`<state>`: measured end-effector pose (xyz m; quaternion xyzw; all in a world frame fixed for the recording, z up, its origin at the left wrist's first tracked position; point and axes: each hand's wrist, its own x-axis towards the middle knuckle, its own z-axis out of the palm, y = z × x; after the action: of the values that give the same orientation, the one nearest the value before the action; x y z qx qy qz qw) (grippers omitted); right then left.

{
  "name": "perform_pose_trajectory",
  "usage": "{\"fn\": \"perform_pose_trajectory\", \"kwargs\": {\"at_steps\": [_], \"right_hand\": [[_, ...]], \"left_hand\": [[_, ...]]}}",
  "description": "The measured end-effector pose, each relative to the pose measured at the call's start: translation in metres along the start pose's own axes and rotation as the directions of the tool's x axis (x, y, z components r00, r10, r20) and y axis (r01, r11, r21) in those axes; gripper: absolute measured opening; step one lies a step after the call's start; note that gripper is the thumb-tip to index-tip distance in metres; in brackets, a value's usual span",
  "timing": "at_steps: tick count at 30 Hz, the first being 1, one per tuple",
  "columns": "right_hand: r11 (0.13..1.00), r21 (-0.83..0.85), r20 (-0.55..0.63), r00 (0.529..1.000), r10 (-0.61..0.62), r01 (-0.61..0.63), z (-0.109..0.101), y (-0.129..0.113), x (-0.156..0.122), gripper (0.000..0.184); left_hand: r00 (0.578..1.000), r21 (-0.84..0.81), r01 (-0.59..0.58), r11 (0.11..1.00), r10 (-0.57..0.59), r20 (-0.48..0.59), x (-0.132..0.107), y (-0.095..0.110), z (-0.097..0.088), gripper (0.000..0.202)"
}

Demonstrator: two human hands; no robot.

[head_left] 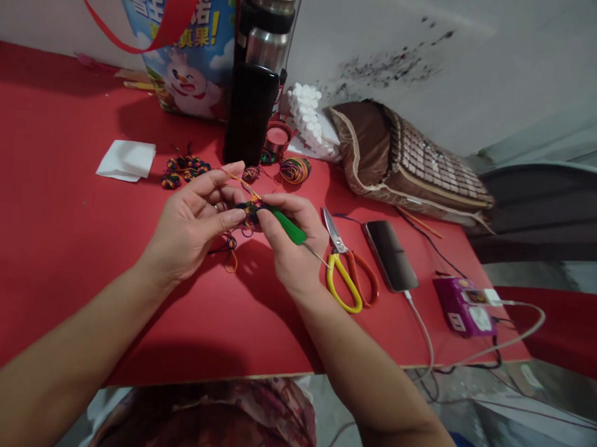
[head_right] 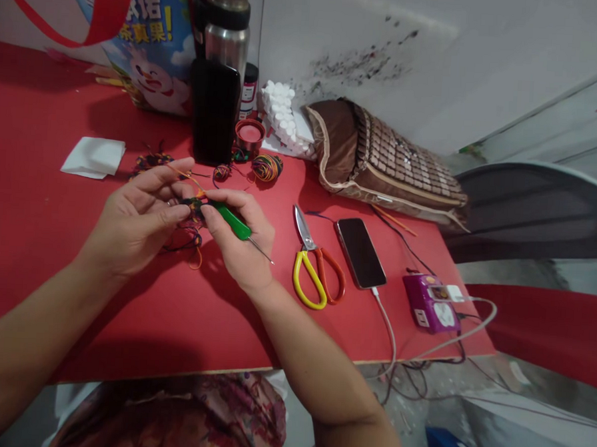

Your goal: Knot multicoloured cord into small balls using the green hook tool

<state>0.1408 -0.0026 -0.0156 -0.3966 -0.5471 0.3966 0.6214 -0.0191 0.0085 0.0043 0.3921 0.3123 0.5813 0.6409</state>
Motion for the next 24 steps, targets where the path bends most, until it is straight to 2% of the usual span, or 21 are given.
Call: {"fn": "perform_pose_trajectory", "kwargs": {"at_steps": [4,9,17,24], "right_hand": [[0.999,-0.019,-0.012,0.999,-0.039,0.038,0.0007,-0.0007,0.0004,0.018],[0.998,-0.013,-0.021,0.998,-0.067,0.067,0.0012,-0.0012,0.0002,0.012],[1.000,-0.019,-0.048,0.999,-0.009,0.008,0.0005,-0.0003,0.0014,0.020],[0.998,-0.002,-0.012,0.998,-0.062,0.062,0.0006,0.0015,-0.0002,0.014]], "left_hand": [[0.995,-0.077,0.102,0.992,-0.103,-0.015,0.0024,0.0032,-0.0045,0.048],[0.990,-0.088,0.142,0.986,-0.143,-0.004,0.0028,0.0054,-0.0072,0.047],[0.992,-0.126,0.126,0.984,-0.129,-0.014,0.0003,0.0078,-0.0008,0.043],[0.999,0.011,0.019,1.000,-0.018,-0.045,0.0004,0.0048,0.0010,0.050]]}}
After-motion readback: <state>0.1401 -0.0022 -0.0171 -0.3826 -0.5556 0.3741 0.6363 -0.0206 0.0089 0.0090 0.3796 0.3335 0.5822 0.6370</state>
